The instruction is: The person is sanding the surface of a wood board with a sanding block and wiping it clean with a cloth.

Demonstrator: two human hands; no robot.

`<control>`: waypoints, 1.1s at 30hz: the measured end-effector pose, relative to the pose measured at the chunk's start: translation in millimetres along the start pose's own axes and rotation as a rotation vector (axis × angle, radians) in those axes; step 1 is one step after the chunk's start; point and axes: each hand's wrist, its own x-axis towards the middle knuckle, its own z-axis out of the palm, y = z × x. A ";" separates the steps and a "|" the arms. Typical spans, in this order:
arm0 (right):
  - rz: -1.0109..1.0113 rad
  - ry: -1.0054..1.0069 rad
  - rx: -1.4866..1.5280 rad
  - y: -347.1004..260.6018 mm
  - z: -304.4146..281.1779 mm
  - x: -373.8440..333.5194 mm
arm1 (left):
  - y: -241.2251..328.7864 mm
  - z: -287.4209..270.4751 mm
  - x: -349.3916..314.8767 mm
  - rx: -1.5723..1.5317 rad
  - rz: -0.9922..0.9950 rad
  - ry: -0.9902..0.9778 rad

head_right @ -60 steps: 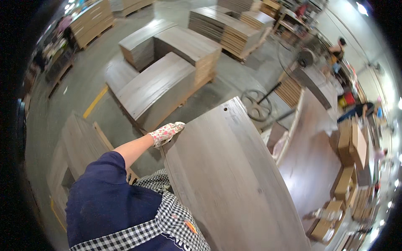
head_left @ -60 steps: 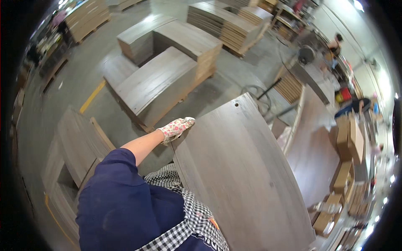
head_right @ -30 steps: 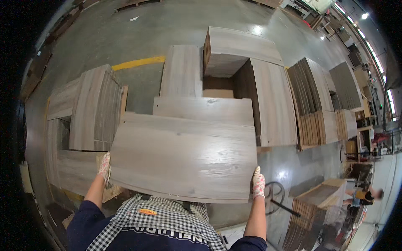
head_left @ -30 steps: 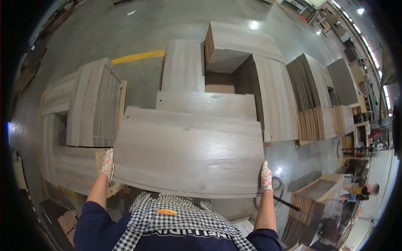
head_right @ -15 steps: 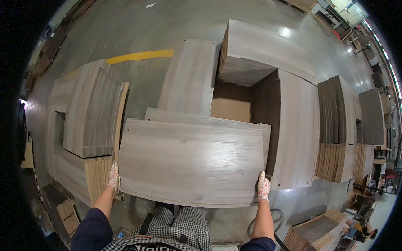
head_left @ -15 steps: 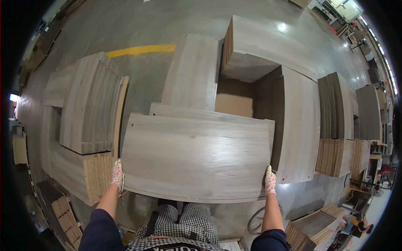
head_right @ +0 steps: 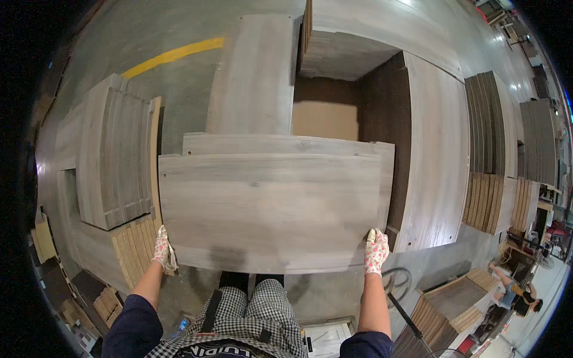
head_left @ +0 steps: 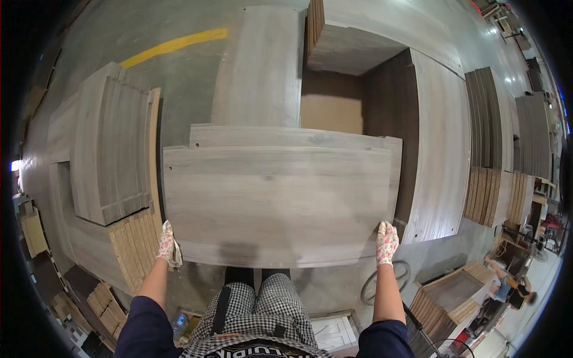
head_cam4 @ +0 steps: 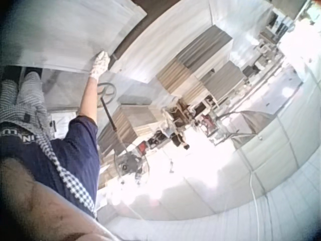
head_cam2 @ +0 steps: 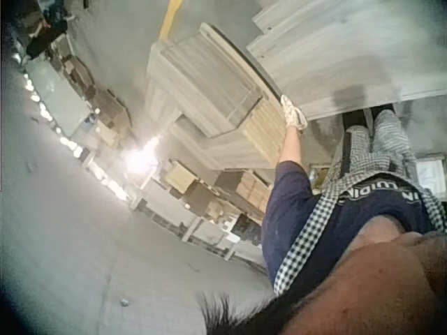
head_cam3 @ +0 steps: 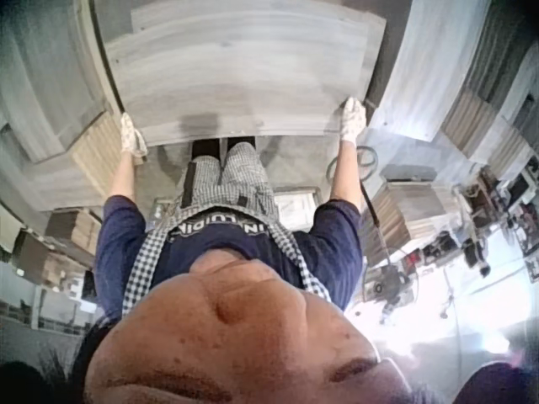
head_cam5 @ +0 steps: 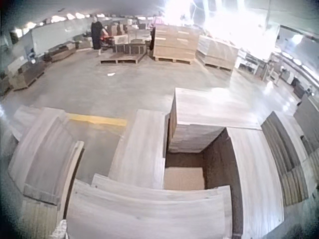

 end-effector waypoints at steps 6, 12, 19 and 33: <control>0.362 0.160 0.273 51.0 -13.6 -79.6 | 10.5 -21.9 9.6 -0.144 0.237 0.145; 1.164 -0.125 1.517 -0.8 52.3 -135.8 | 39.6 -24.8 11.0 -0.055 0.131 -0.026; 0.993 -0.107 1.667 17.7 77.2 -126.0 | 67.1 4.1 2.0 0.113 0.130 -0.095; 0.986 -0.069 1.490 36.8 71.7 -87.3 | 105.4 47.4 1.8 -0.038 0.187 -0.200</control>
